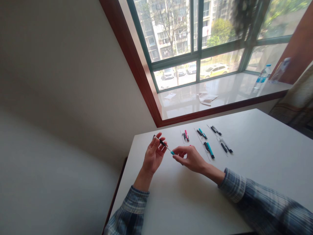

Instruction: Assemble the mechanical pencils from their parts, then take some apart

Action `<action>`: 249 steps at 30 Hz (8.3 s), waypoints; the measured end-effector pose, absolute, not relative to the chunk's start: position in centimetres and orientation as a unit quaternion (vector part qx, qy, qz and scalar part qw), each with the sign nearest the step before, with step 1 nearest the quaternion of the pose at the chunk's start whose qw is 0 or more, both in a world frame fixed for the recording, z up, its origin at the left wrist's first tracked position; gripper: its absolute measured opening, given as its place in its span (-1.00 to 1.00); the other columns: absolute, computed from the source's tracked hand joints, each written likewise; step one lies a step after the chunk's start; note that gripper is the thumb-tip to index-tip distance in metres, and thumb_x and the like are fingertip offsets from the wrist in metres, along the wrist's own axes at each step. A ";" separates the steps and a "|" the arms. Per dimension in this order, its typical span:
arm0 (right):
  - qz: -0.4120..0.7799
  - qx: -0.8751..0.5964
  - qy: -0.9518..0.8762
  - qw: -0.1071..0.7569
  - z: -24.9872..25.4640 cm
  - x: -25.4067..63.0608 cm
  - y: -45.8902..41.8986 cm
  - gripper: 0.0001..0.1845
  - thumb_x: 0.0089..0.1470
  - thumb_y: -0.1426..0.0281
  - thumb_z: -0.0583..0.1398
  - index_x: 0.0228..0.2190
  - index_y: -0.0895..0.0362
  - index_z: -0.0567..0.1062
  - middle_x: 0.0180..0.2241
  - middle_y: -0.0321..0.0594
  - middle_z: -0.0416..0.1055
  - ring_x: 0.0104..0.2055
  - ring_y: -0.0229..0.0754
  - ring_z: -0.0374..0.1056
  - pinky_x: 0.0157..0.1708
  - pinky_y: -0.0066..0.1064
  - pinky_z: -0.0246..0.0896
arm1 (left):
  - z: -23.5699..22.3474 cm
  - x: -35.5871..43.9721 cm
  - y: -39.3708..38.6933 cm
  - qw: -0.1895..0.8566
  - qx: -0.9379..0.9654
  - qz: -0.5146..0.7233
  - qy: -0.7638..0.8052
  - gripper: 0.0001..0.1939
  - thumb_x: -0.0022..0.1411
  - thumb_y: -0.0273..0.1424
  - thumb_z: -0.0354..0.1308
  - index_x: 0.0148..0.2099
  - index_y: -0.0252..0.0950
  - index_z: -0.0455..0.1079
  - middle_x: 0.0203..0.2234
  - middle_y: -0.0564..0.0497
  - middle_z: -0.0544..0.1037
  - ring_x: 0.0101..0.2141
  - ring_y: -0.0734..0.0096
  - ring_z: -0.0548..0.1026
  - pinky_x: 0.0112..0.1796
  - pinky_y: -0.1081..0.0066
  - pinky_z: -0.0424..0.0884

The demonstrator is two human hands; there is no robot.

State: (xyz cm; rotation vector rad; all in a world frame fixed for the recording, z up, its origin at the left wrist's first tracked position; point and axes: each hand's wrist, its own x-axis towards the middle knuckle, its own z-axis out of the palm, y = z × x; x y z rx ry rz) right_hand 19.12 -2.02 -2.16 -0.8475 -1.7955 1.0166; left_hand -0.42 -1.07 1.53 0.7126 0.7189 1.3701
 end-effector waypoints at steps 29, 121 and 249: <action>0.545 -0.336 -0.591 0.491 -2.9 18.2 -1.5 -0.77 0.27 0.19 0.22 -0.20 0.09 0.46 -0.31 -0.16 0.62 -0.22 -0.12 0.53 -0.17 -0.28 0.36 | -0.2 0.2 -0.7 0.575 0.411 0.573 0.415 -0.68 0.06 -0.36 0.49 -0.10 -0.26 0.64 -0.26 -0.02 0.61 -0.25 0.48 0.55 -0.09 0.45 0.50; 0.656 -0.321 -0.574 0.370 -3.1 18.6 -1.5 -0.37 0.28 -0.08 0.08 -0.52 0.17 0.50 -0.52 -0.22 0.46 -0.51 -0.28 0.19 -0.43 -0.40 0.04 | -1.0 1.1 -1.5 0.641 0.361 0.548 0.398 -0.68 0.14 -0.32 0.44 -0.06 -0.27 0.59 -0.29 -0.01 0.59 -0.31 0.45 0.51 -0.18 0.39 0.50; 0.634 -0.301 -0.622 0.347 -3.7 18.4 -1.1 -0.46 0.33 -0.01 0.06 -0.22 0.18 0.58 -0.37 -0.16 0.51 -0.37 -0.23 0.37 -0.35 -0.41 0.24 | -2.3 -4.2 1.3 -0.059 0.698 0.143 0.699 -0.74 0.31 -0.32 0.20 0.02 -0.19 0.56 -0.22 -0.04 0.65 -0.20 0.19 0.54 -0.17 0.31 0.38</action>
